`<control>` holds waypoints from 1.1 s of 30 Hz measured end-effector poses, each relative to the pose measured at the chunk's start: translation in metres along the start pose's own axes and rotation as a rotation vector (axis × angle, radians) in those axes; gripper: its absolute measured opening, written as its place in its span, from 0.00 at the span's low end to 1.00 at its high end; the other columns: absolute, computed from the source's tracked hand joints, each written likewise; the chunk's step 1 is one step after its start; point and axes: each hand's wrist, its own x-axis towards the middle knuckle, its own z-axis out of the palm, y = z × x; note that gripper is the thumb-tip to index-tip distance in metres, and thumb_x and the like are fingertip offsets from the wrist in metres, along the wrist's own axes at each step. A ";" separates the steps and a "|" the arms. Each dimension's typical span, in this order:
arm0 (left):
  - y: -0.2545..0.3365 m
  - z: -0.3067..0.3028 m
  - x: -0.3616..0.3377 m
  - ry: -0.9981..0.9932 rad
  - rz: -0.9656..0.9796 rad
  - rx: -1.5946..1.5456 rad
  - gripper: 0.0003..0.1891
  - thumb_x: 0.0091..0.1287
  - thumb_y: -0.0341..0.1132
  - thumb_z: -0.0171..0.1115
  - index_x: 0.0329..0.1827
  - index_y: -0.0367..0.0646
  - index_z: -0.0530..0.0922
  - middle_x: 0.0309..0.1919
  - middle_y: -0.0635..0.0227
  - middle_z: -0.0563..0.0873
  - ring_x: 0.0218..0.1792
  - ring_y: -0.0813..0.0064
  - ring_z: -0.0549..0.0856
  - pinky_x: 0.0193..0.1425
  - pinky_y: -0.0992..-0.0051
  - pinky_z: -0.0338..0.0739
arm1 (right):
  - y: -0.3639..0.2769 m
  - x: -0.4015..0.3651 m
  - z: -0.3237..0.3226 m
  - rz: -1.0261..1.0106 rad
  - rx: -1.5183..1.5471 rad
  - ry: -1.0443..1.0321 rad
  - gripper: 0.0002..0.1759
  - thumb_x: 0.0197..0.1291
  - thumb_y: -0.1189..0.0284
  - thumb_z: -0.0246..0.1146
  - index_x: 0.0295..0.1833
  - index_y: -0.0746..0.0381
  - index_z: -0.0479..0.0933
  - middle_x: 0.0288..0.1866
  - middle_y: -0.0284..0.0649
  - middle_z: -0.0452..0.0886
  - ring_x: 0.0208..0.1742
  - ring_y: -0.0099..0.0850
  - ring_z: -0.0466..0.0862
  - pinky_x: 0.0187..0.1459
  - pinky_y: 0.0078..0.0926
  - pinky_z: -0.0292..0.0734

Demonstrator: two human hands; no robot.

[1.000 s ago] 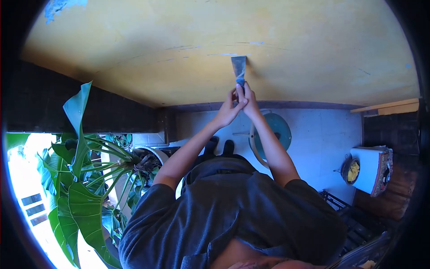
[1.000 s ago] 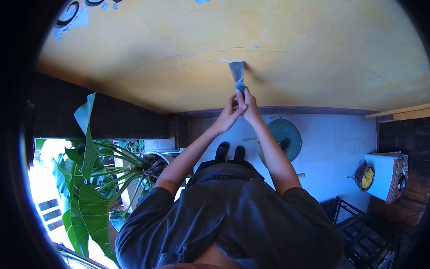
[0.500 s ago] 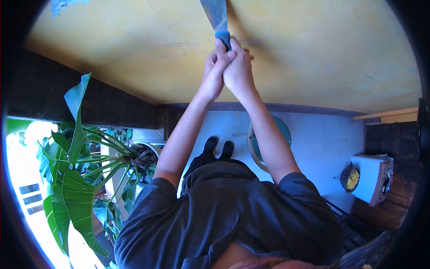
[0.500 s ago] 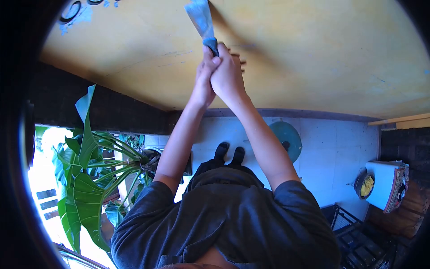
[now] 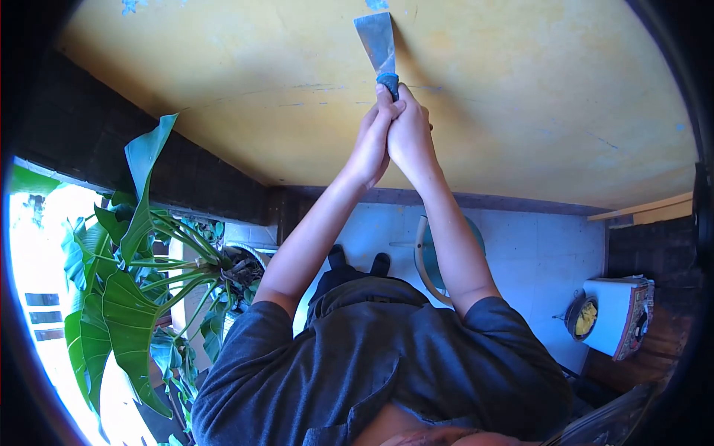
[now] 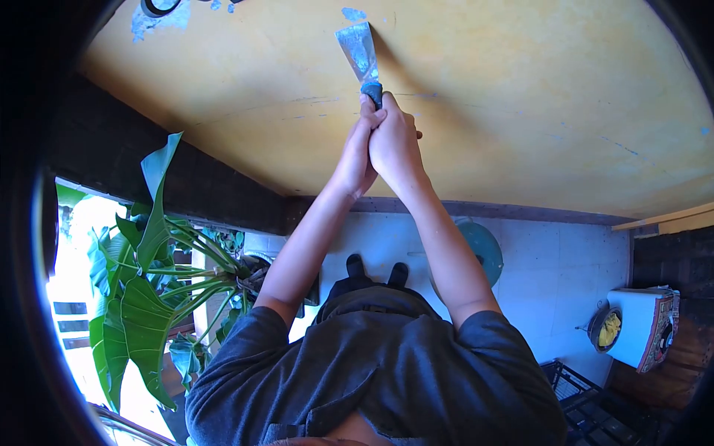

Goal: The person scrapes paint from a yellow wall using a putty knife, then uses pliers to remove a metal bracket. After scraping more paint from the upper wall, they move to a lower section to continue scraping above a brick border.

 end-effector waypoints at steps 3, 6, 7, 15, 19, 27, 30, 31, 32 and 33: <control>0.015 -0.007 0.009 -0.005 -0.036 0.000 0.24 0.79 0.50 0.53 0.61 0.36 0.73 0.49 0.51 0.86 0.52 0.59 0.88 0.60 0.61 0.82 | -0.006 0.009 0.008 0.001 0.009 -0.002 0.21 0.78 0.54 0.55 0.48 0.64 0.76 0.37 0.59 0.87 0.43 0.60 0.88 0.44 0.54 0.78; 0.022 -0.014 0.016 -0.045 0.041 0.066 0.23 0.79 0.50 0.56 0.58 0.36 0.74 0.47 0.53 0.86 0.50 0.60 0.89 0.58 0.62 0.83 | -0.016 0.013 0.010 -0.028 0.076 -0.028 0.24 0.78 0.52 0.56 0.46 0.65 0.74 0.34 0.58 0.86 0.42 0.58 0.88 0.42 0.52 0.78; 0.014 -0.020 0.014 -0.001 0.031 0.061 0.22 0.79 0.49 0.57 0.57 0.36 0.75 0.47 0.56 0.86 0.49 0.65 0.87 0.57 0.66 0.81 | -0.005 0.010 0.016 -0.050 0.090 -0.021 0.24 0.79 0.51 0.56 0.47 0.64 0.75 0.34 0.57 0.86 0.40 0.56 0.89 0.42 0.50 0.79; -0.122 -0.129 -0.026 0.304 -0.229 0.192 0.19 0.76 0.48 0.61 0.55 0.39 0.80 0.46 0.66 0.84 0.50 0.76 0.82 0.58 0.72 0.76 | 0.156 -0.064 0.103 0.206 0.199 -0.122 0.21 0.79 0.54 0.57 0.52 0.64 0.76 0.40 0.57 0.87 0.48 0.52 0.89 0.48 0.46 0.80; -0.114 -0.142 -0.032 0.357 -0.181 0.217 0.18 0.75 0.46 0.62 0.53 0.39 0.80 0.46 0.67 0.84 0.49 0.77 0.82 0.57 0.73 0.76 | 0.148 -0.070 0.125 0.167 0.218 -0.033 0.20 0.79 0.54 0.57 0.54 0.63 0.76 0.40 0.58 0.87 0.48 0.56 0.89 0.49 0.48 0.80; -0.084 -0.162 -0.026 0.333 -0.211 0.179 0.18 0.75 0.46 0.60 0.52 0.37 0.79 0.46 0.66 0.84 0.49 0.75 0.81 0.59 0.73 0.74 | 0.124 -0.057 0.142 0.166 0.188 -0.093 0.20 0.79 0.54 0.57 0.52 0.62 0.76 0.39 0.60 0.87 0.49 0.62 0.87 0.46 0.52 0.79; -0.089 -0.166 -0.038 0.405 -0.244 0.223 0.20 0.74 0.47 0.60 0.54 0.37 0.80 0.47 0.64 0.84 0.51 0.74 0.82 0.60 0.73 0.74 | 0.137 -0.070 0.157 0.199 0.224 -0.077 0.20 0.79 0.54 0.57 0.52 0.62 0.76 0.39 0.60 0.87 0.48 0.61 0.87 0.46 0.51 0.79; -0.084 -0.168 -0.036 0.382 -0.235 0.214 0.20 0.74 0.48 0.60 0.54 0.37 0.81 0.47 0.64 0.85 0.50 0.74 0.82 0.59 0.73 0.74 | 0.133 -0.069 0.160 0.208 0.226 -0.090 0.21 0.79 0.54 0.56 0.53 0.63 0.76 0.40 0.60 0.87 0.47 0.60 0.87 0.46 0.50 0.79; -0.078 -0.172 -0.034 0.362 -0.230 0.203 0.21 0.74 0.48 0.61 0.54 0.37 0.81 0.47 0.64 0.85 0.50 0.74 0.82 0.59 0.73 0.75 | 0.130 -0.068 0.162 0.216 0.203 -0.104 0.21 0.79 0.54 0.57 0.53 0.63 0.76 0.40 0.60 0.87 0.47 0.60 0.88 0.46 0.50 0.79; -0.073 -0.176 -0.034 0.343 -0.226 0.192 0.21 0.74 0.48 0.61 0.54 0.37 0.81 0.47 0.64 0.85 0.50 0.74 0.82 0.59 0.73 0.75 | 0.118 -0.064 0.161 0.225 0.179 -0.120 0.21 0.79 0.54 0.57 0.54 0.63 0.76 0.41 0.60 0.87 0.47 0.59 0.88 0.46 0.50 0.80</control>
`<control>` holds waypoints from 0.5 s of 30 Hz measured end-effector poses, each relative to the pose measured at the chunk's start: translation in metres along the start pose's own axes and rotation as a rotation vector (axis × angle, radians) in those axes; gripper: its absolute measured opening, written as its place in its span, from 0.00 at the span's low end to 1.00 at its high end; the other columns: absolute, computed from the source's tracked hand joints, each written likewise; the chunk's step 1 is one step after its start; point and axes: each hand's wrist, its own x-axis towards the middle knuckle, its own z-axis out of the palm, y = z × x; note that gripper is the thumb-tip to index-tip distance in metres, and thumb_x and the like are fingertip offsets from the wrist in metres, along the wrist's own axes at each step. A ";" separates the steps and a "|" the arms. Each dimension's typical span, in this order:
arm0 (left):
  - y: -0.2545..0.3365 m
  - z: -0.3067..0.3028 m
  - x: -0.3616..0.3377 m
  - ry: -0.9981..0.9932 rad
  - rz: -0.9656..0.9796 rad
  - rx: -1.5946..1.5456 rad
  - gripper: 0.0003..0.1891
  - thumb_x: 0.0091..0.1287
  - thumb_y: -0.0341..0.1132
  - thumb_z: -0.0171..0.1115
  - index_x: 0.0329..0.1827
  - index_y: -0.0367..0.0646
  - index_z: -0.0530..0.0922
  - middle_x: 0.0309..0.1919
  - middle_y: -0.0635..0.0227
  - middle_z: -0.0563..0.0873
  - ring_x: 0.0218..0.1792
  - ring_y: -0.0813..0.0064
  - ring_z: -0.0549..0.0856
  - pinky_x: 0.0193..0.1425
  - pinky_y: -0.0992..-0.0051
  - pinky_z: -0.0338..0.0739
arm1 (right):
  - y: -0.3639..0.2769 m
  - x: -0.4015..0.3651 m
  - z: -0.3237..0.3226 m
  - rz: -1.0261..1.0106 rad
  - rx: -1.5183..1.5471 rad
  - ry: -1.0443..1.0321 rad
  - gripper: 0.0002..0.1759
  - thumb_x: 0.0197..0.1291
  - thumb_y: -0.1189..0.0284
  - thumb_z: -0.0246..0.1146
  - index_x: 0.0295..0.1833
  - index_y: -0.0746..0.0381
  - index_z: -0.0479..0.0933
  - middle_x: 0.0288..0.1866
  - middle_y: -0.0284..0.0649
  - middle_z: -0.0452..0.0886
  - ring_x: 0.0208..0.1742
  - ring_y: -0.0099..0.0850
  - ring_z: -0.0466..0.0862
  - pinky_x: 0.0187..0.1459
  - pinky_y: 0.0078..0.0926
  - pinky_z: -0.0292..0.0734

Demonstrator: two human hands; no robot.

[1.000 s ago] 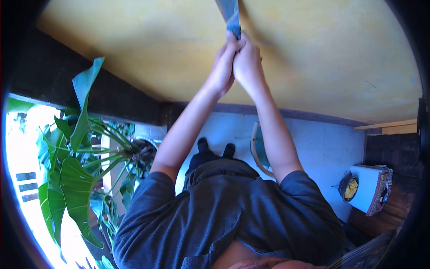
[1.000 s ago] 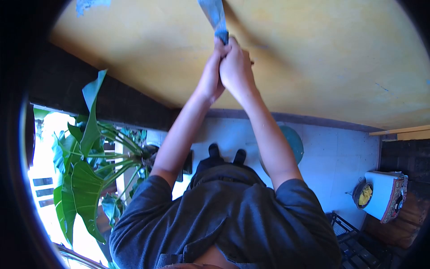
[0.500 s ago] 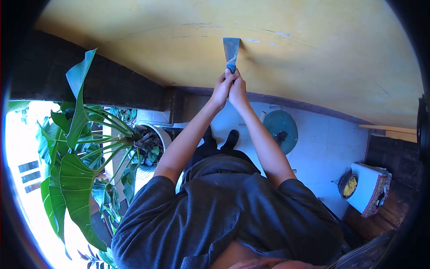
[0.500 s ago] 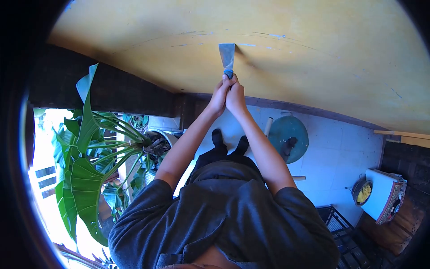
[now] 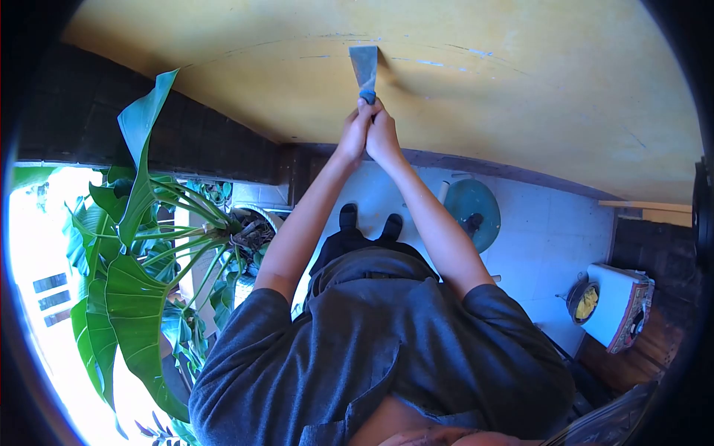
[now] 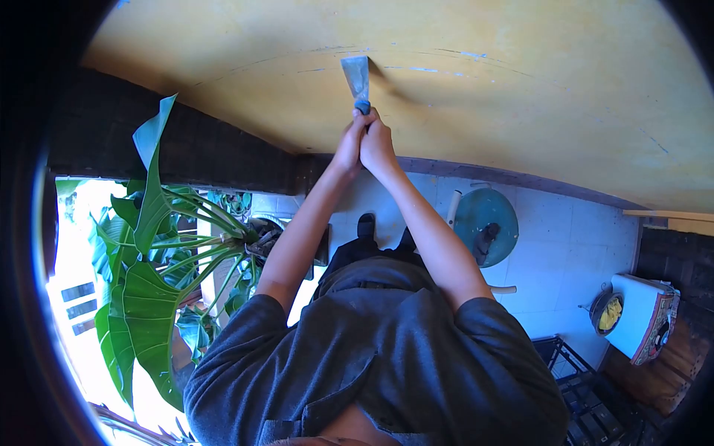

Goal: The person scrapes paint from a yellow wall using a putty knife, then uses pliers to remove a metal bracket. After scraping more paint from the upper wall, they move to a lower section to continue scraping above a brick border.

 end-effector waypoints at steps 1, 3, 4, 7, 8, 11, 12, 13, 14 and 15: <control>0.007 -0.004 0.000 -0.019 -0.004 0.007 0.19 0.75 0.48 0.60 0.52 0.40 0.80 0.45 0.66 0.84 0.48 0.75 0.82 0.57 0.73 0.75 | -0.014 0.003 0.000 0.009 -0.025 -0.009 0.21 0.79 0.54 0.57 0.54 0.63 0.76 0.41 0.60 0.87 0.47 0.59 0.88 0.46 0.49 0.80; 0.021 -0.009 0.000 -0.062 -0.010 0.023 0.16 0.76 0.48 0.58 0.50 0.44 0.77 0.41 0.70 0.83 0.44 0.77 0.82 0.53 0.72 0.77 | -0.025 0.003 0.003 0.051 -0.025 -0.036 0.22 0.78 0.53 0.57 0.54 0.63 0.77 0.42 0.60 0.87 0.49 0.58 0.88 0.47 0.48 0.81; 0.014 -0.015 0.004 -0.066 -0.011 0.025 0.17 0.76 0.49 0.59 0.52 0.44 0.78 0.42 0.69 0.83 0.46 0.77 0.82 0.55 0.72 0.77 | -0.015 0.002 0.010 0.014 -0.023 -0.004 0.22 0.78 0.52 0.58 0.54 0.63 0.77 0.42 0.60 0.88 0.49 0.58 0.88 0.48 0.48 0.81; -0.003 -0.022 0.003 0.005 0.003 0.032 0.23 0.74 0.50 0.60 0.54 0.36 0.82 0.45 0.64 0.86 0.47 0.75 0.84 0.54 0.73 0.77 | 0.014 0.003 0.026 -0.021 -0.004 0.035 0.24 0.79 0.51 0.57 0.53 0.63 0.78 0.44 0.58 0.88 0.50 0.53 0.88 0.50 0.45 0.81; -0.001 -0.027 0.004 -0.031 -0.041 0.055 0.20 0.76 0.51 0.59 0.57 0.43 0.80 0.47 0.67 0.84 0.52 0.75 0.82 0.59 0.73 0.76 | 0.015 0.002 0.029 0.011 -0.012 0.030 0.24 0.79 0.51 0.56 0.53 0.64 0.78 0.44 0.56 0.88 0.50 0.48 0.88 0.51 0.43 0.80; 0.016 -0.034 0.002 -0.063 -0.016 0.105 0.20 0.76 0.52 0.59 0.55 0.44 0.81 0.48 0.66 0.84 0.52 0.75 0.83 0.60 0.73 0.76 | 0.003 0.001 0.035 0.025 0.013 0.038 0.24 0.78 0.51 0.57 0.55 0.63 0.79 0.47 0.59 0.88 0.53 0.57 0.88 0.52 0.47 0.81; 0.024 -0.034 0.001 -0.052 -0.011 0.135 0.22 0.75 0.52 0.59 0.55 0.41 0.82 0.47 0.66 0.85 0.50 0.74 0.83 0.58 0.73 0.76 | -0.015 0.000 0.034 0.043 0.021 0.026 0.24 0.78 0.51 0.57 0.56 0.63 0.79 0.48 0.59 0.88 0.53 0.57 0.88 0.52 0.47 0.81; 0.032 -0.034 -0.002 -0.039 -0.007 0.166 0.23 0.75 0.52 0.60 0.54 0.39 0.82 0.45 0.65 0.86 0.48 0.74 0.84 0.57 0.73 0.77 | -0.026 -0.001 0.034 0.060 0.030 0.013 0.24 0.78 0.51 0.57 0.57 0.63 0.79 0.48 0.59 0.88 0.54 0.57 0.88 0.53 0.47 0.81; 0.039 -0.035 -0.005 -0.025 -0.001 0.197 0.24 0.74 0.52 0.60 0.53 0.36 0.83 0.44 0.64 0.87 0.46 0.73 0.85 0.55 0.73 0.77 | -0.019 0.000 0.040 0.036 0.031 0.033 0.24 0.78 0.51 0.57 0.57 0.63 0.79 0.48 0.59 0.88 0.54 0.57 0.88 0.53 0.47 0.81; 0.032 -0.042 -0.001 -0.026 0.000 0.167 0.24 0.74 0.52 0.60 0.53 0.36 0.84 0.44 0.64 0.87 0.46 0.73 0.85 0.55 0.73 0.78 | -0.003 0.002 0.047 0.010 0.033 0.053 0.25 0.78 0.50 0.57 0.57 0.63 0.79 0.48 0.59 0.88 0.54 0.57 0.88 0.53 0.46 0.81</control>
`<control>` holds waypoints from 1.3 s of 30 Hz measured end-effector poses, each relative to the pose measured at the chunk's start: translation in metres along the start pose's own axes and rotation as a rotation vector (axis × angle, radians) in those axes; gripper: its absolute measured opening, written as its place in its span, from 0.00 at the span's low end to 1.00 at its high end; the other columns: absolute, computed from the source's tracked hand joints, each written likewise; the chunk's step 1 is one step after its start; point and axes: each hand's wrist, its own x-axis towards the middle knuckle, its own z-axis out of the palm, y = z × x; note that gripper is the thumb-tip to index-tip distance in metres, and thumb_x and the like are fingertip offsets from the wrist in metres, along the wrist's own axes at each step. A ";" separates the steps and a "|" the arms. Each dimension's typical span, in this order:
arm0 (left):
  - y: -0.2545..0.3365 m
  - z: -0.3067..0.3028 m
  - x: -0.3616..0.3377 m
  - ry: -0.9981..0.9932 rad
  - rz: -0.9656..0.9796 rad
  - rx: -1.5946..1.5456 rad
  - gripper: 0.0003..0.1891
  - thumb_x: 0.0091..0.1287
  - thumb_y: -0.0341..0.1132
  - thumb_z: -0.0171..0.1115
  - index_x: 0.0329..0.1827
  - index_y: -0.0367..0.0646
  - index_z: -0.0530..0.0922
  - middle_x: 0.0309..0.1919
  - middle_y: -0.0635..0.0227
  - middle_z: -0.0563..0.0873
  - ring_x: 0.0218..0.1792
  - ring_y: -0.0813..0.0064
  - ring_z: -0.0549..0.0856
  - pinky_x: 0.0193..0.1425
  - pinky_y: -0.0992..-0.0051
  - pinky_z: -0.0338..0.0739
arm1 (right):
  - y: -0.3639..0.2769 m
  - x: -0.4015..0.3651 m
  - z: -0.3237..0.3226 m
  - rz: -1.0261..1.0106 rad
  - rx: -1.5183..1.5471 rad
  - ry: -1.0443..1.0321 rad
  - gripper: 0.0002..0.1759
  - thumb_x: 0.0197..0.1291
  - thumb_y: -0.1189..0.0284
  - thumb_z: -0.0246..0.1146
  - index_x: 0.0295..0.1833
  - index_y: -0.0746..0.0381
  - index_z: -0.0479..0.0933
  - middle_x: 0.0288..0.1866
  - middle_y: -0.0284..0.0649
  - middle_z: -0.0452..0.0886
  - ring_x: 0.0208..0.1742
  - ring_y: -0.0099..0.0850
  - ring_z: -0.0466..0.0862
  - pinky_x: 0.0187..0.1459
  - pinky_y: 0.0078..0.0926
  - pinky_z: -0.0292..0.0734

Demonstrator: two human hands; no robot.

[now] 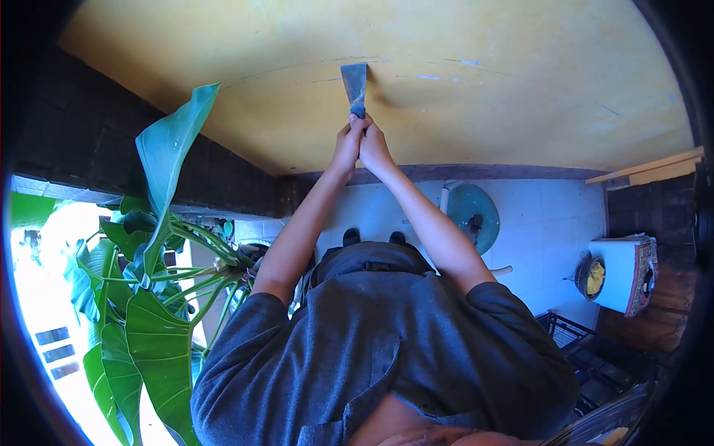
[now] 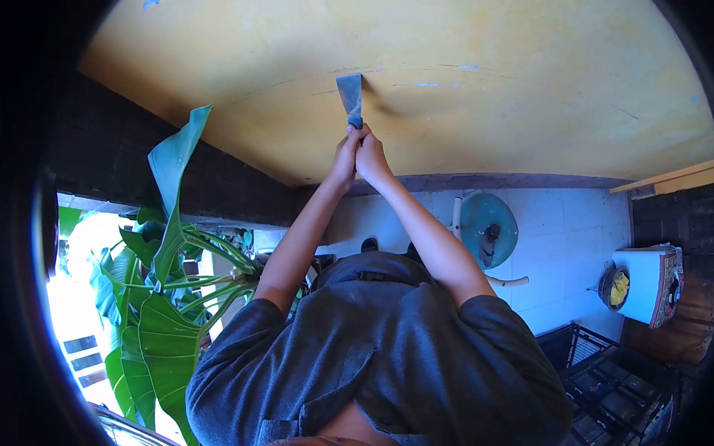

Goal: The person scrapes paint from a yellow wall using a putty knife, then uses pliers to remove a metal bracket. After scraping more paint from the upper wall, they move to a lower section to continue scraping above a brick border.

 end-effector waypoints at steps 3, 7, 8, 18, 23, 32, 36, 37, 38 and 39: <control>-0.048 -0.016 0.015 0.018 -0.007 -0.042 0.24 0.76 0.53 0.58 0.53 0.38 0.84 0.44 0.63 0.88 0.47 0.73 0.86 0.53 0.73 0.78 | 0.037 -0.004 0.016 0.003 -0.049 0.024 0.26 0.78 0.49 0.57 0.57 0.63 0.79 0.49 0.60 0.88 0.54 0.56 0.88 0.53 0.46 0.81; -0.041 -0.029 0.006 -0.002 -0.033 0.007 0.25 0.76 0.53 0.58 0.55 0.38 0.84 0.45 0.62 0.89 0.46 0.71 0.87 0.54 0.71 0.79 | 0.040 -0.009 0.029 0.075 -0.046 0.023 0.28 0.79 0.49 0.56 0.56 0.66 0.79 0.48 0.59 0.88 0.55 0.52 0.89 0.53 0.44 0.81; -0.041 -0.031 0.003 -0.011 -0.023 0.025 0.25 0.76 0.53 0.58 0.55 0.37 0.84 0.44 0.62 0.89 0.46 0.71 0.87 0.54 0.71 0.79 | 0.036 -0.014 0.030 0.089 -0.036 0.017 0.28 0.79 0.49 0.56 0.56 0.66 0.79 0.48 0.59 0.88 0.54 0.51 0.89 0.53 0.43 0.81; -0.032 -0.038 0.015 -0.057 0.062 0.054 0.24 0.73 0.53 0.63 0.53 0.36 0.84 0.42 0.63 0.88 0.45 0.73 0.85 0.52 0.72 0.78 | 0.055 0.004 0.038 -0.013 0.076 0.014 0.26 0.80 0.51 0.57 0.57 0.66 0.79 0.45 0.52 0.89 0.47 0.39 0.88 0.51 0.37 0.80; -0.038 -0.047 0.019 -0.100 -0.044 0.044 0.24 0.73 0.52 0.63 0.51 0.36 0.83 0.40 0.64 0.87 0.44 0.74 0.85 0.51 0.72 0.79 | 0.065 0.005 0.033 0.105 0.073 -0.093 0.26 0.80 0.51 0.57 0.56 0.67 0.80 0.47 0.48 0.89 0.48 0.33 0.86 0.53 0.36 0.80; -0.010 -0.055 0.031 -0.173 -0.003 0.085 0.25 0.74 0.53 0.61 0.55 0.37 0.83 0.45 0.62 0.87 0.46 0.73 0.85 0.50 0.70 0.81 | 0.016 0.013 0.034 0.108 0.207 -0.110 0.24 0.80 0.53 0.59 0.54 0.66 0.82 0.46 0.47 0.89 0.50 0.31 0.85 0.54 0.33 0.79; -0.040 -0.062 0.034 -0.073 -0.042 0.092 0.25 0.74 0.54 0.61 0.55 0.37 0.82 0.45 0.63 0.87 0.46 0.74 0.86 0.50 0.71 0.82 | 0.057 0.009 0.053 0.009 0.109 -0.020 0.24 0.79 0.53 0.60 0.55 0.65 0.82 0.47 0.48 0.90 0.50 0.32 0.86 0.54 0.34 0.79; -0.037 -0.062 0.031 -0.065 -0.033 0.104 0.25 0.74 0.54 0.61 0.55 0.37 0.82 0.45 0.64 0.87 0.45 0.74 0.86 0.50 0.71 0.81 | 0.058 0.010 0.055 0.021 0.094 -0.026 0.24 0.79 0.52 0.60 0.55 0.64 0.82 0.47 0.48 0.90 0.50 0.32 0.86 0.53 0.34 0.80; -0.036 -0.065 0.025 -0.053 -0.039 0.118 0.25 0.74 0.54 0.61 0.54 0.37 0.82 0.44 0.64 0.87 0.45 0.74 0.86 0.50 0.71 0.81 | 0.062 0.006 0.058 0.047 0.081 -0.034 0.24 0.79 0.52 0.60 0.55 0.64 0.82 0.47 0.47 0.89 0.49 0.31 0.86 0.52 0.33 0.80; -0.025 -0.064 0.023 -0.047 -0.002 0.106 0.24 0.73 0.53 0.62 0.53 0.37 0.83 0.44 0.64 0.87 0.45 0.74 0.85 0.50 0.71 0.81 | 0.051 0.006 0.059 0.060 0.227 -0.045 0.25 0.79 0.51 0.60 0.55 0.65 0.81 0.44 0.45 0.89 0.46 0.29 0.85 0.49 0.31 0.80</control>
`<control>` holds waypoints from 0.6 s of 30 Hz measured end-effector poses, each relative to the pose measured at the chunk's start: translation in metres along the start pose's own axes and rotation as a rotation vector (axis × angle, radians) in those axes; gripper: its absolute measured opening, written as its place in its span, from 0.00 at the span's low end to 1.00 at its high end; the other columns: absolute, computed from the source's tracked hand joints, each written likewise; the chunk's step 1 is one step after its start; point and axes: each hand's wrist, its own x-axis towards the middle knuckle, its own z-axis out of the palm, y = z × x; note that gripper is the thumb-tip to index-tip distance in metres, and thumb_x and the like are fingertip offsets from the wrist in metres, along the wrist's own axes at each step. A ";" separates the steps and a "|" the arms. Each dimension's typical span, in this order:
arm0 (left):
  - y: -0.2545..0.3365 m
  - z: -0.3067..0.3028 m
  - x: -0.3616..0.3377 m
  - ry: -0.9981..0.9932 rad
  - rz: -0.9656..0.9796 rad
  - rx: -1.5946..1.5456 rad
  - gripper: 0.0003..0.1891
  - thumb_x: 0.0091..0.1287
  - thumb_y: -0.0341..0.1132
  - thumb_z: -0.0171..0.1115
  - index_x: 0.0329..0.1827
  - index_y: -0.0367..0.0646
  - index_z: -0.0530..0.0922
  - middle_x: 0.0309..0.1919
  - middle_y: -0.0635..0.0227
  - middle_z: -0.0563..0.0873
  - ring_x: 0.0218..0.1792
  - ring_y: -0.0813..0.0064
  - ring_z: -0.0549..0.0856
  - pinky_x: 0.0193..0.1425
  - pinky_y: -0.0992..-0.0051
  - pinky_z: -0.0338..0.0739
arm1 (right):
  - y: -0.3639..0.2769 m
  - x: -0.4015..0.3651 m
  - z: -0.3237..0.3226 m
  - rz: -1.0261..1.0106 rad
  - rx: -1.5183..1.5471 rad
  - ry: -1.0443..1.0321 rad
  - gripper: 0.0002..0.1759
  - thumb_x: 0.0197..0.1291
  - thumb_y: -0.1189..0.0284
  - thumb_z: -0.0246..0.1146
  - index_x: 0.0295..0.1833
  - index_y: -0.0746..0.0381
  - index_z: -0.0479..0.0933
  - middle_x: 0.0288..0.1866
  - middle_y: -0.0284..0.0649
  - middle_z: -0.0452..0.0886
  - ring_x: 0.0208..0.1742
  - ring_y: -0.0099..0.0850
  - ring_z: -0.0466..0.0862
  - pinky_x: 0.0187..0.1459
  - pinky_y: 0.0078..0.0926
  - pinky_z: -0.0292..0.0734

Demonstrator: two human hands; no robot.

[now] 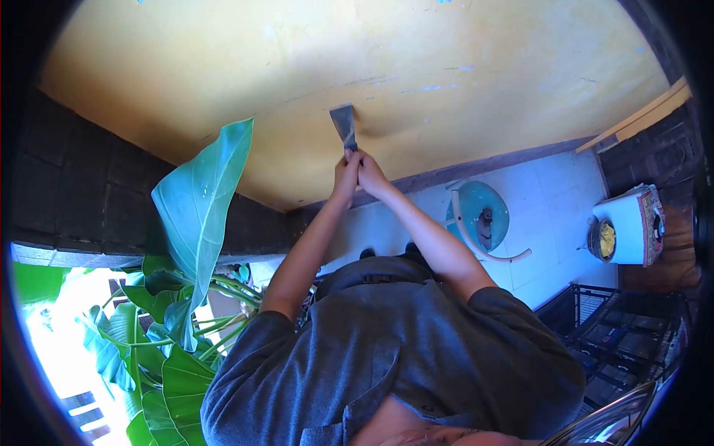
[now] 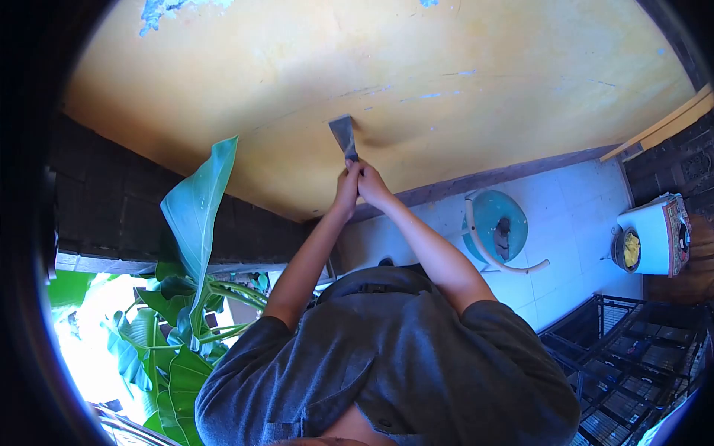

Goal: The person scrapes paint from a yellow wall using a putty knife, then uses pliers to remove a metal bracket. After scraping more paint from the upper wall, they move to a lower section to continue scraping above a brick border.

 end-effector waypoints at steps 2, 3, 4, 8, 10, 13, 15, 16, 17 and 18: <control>0.018 -0.004 0.008 -0.051 0.069 0.010 0.24 0.73 0.53 0.62 0.53 0.37 0.83 0.43 0.63 0.87 0.45 0.74 0.85 0.50 0.72 0.80 | -0.035 0.008 -0.001 0.000 -0.012 -0.064 0.25 0.79 0.51 0.59 0.54 0.65 0.81 0.43 0.43 0.88 0.45 0.28 0.84 0.47 0.31 0.80; 0.020 -0.007 0.013 -0.076 0.106 0.016 0.24 0.73 0.52 0.62 0.53 0.37 0.83 0.43 0.63 0.87 0.45 0.74 0.85 0.49 0.72 0.80 | -0.040 0.011 -0.001 -0.002 -0.017 -0.097 0.25 0.79 0.51 0.59 0.54 0.65 0.80 0.43 0.43 0.88 0.44 0.27 0.84 0.47 0.31 0.80; 0.016 -0.009 0.017 -0.097 0.089 0.024 0.23 0.73 0.51 0.62 0.52 0.37 0.83 0.42 0.63 0.87 0.43 0.74 0.85 0.47 0.71 0.80 | -0.029 0.015 0.000 -0.039 0.033 -0.094 0.24 0.80 0.52 0.59 0.53 0.65 0.80 0.42 0.41 0.88 0.43 0.27 0.83 0.46 0.31 0.80; -0.008 -0.005 0.006 0.009 0.008 0.043 0.21 0.74 0.50 0.61 0.50 0.36 0.82 0.40 0.64 0.86 0.41 0.73 0.84 0.46 0.71 0.79 | 0.021 0.006 0.006 -0.044 -0.046 0.002 0.24 0.80 0.53 0.59 0.52 0.66 0.80 0.42 0.42 0.88 0.41 0.28 0.81 0.45 0.32 0.79; -0.002 -0.005 0.006 0.007 0.041 0.013 0.21 0.74 0.50 0.61 0.50 0.37 0.82 0.40 0.65 0.86 0.41 0.74 0.84 0.47 0.71 0.79 | 0.005 0.004 0.008 -0.070 -0.043 0.005 0.24 0.80 0.53 0.59 0.52 0.67 0.80 0.41 0.43 0.88 0.40 0.28 0.82 0.45 0.32 0.79; 0.009 -0.008 0.005 -0.026 0.084 -0.013 0.20 0.74 0.49 0.62 0.50 0.37 0.82 0.40 0.66 0.86 0.40 0.76 0.83 0.46 0.73 0.78 | -0.028 0.003 0.002 -0.019 -0.077 -0.054 0.24 0.80 0.52 0.58 0.50 0.66 0.79 0.37 0.41 0.86 0.38 0.28 0.81 0.43 0.31 0.78; 0.013 -0.006 0.009 -0.038 0.103 0.004 0.20 0.74 0.49 0.62 0.49 0.37 0.82 0.39 0.67 0.85 0.40 0.76 0.83 0.45 0.74 0.78 | -0.028 0.009 0.001 -0.080 -0.024 -0.076 0.25 0.80 0.52 0.58 0.50 0.66 0.79 0.35 0.40 0.85 0.37 0.27 0.81 0.42 0.31 0.78; 0.006 -0.004 0.012 -0.043 0.046 -0.017 0.21 0.73 0.50 0.62 0.49 0.37 0.83 0.39 0.67 0.85 0.40 0.76 0.83 0.45 0.74 0.78 | -0.024 0.006 -0.001 -0.017 -0.024 -0.051 0.25 0.80 0.51 0.58 0.50 0.66 0.80 0.36 0.41 0.86 0.38 0.28 0.81 0.42 0.32 0.78; -0.002 0.000 0.011 -0.035 0.002 -0.003 0.21 0.73 0.50 0.62 0.49 0.37 0.83 0.39 0.67 0.85 0.40 0.76 0.83 0.45 0.74 0.78 | -0.020 0.000 -0.004 0.024 -0.042 -0.037 0.25 0.80 0.51 0.58 0.50 0.66 0.80 0.36 0.41 0.86 0.37 0.28 0.82 0.42 0.32 0.79; -0.012 0.003 0.008 -0.027 -0.042 0.012 0.21 0.73 0.50 0.62 0.49 0.37 0.83 0.39 0.67 0.85 0.40 0.76 0.83 0.45 0.73 0.78 | -0.014 -0.008 -0.008 0.065 -0.059 -0.022 0.25 0.80 0.51 0.58 0.50 0.65 0.80 0.35 0.42 0.86 0.37 0.28 0.82 0.42 0.32 0.79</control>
